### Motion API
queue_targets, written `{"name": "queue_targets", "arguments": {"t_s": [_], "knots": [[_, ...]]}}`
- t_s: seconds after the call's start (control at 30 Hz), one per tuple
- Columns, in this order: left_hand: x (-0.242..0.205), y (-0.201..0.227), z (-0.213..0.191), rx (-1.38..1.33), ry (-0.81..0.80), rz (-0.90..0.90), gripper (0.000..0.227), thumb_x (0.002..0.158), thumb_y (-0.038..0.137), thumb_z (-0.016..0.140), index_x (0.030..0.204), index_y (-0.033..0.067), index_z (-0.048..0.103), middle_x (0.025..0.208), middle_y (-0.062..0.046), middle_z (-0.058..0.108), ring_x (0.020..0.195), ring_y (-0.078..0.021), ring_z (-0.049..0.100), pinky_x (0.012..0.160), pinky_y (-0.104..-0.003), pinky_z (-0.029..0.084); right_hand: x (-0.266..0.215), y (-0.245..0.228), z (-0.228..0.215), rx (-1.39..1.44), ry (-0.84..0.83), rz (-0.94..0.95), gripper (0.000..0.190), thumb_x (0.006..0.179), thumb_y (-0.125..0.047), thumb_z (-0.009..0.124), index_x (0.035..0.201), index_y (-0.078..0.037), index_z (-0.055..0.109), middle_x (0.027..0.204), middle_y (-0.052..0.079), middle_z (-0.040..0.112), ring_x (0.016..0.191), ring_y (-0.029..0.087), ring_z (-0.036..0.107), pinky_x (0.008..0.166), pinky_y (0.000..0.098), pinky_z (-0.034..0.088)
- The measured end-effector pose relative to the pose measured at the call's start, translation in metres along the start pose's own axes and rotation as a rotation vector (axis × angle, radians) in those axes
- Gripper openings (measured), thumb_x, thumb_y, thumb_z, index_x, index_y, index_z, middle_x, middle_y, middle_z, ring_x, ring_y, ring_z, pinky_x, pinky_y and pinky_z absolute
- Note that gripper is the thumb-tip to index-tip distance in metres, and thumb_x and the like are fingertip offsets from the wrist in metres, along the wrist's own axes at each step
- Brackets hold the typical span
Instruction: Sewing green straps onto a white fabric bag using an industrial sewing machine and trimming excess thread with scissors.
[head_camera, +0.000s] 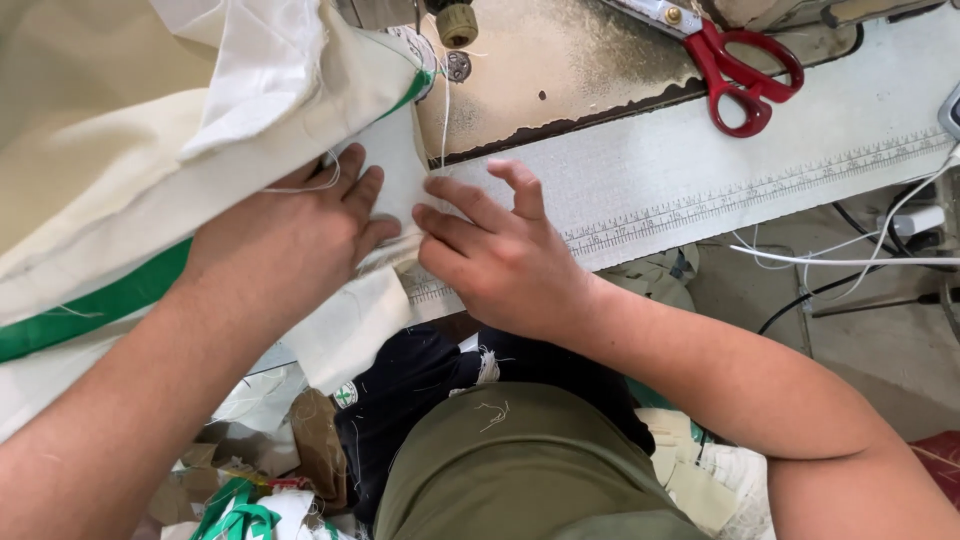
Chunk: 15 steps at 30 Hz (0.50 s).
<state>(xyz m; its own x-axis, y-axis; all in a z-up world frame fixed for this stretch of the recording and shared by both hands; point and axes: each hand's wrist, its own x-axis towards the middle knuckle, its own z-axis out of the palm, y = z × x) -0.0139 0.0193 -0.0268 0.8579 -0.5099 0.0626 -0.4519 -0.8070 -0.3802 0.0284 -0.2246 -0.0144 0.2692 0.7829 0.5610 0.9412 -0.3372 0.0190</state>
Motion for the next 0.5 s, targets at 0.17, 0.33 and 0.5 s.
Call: {"name": "queue_targets", "arguments": {"t_s": [0.17,0.33,0.5], "knots": [[0.006,0.009,-0.04,-0.303,-0.142,-0.06,0.055,0.108,0.046,0.051,0.134,-0.0013,0.06,0.147,-0.029,0.06,0.131,-0.0312,0.063,0.1,-0.041,0.055,-0.009,0.009,0.012,0.38,-0.098,0.032,0.011,0.104,0.0,0.061,0.096,0.0,0.068,0.111,0.013,0.076,0.13,0.032,0.07,0.124,0.0755,0.014],[0.009,-0.004,-0.079,0.288,0.363,-0.373,0.054,0.138,0.053,0.041,0.143,0.0128,0.077,0.13,-0.018,0.067,0.106,-0.0356,0.065,0.093,-0.046,0.052,-0.01,0.007,0.013,0.293,-0.13,0.021,0.006,0.099,-0.002,0.063,0.094,-0.005,0.065,0.117,0.014,0.073,0.134,0.032,0.063,0.117,0.078,0.031],[0.04,-0.019,-0.066,-0.266,-0.27,-0.578,0.105,0.103,0.1,0.044,0.137,0.0026,0.065,0.143,-0.023,0.061,0.136,-0.048,0.045,0.1,-0.069,0.03,-0.013,0.006,0.013,0.304,-0.141,0.044,0.006,0.097,-0.004,0.064,0.09,-0.005,0.063,0.098,0.012,0.064,0.104,0.035,0.062,0.121,0.0762,0.028]]}}
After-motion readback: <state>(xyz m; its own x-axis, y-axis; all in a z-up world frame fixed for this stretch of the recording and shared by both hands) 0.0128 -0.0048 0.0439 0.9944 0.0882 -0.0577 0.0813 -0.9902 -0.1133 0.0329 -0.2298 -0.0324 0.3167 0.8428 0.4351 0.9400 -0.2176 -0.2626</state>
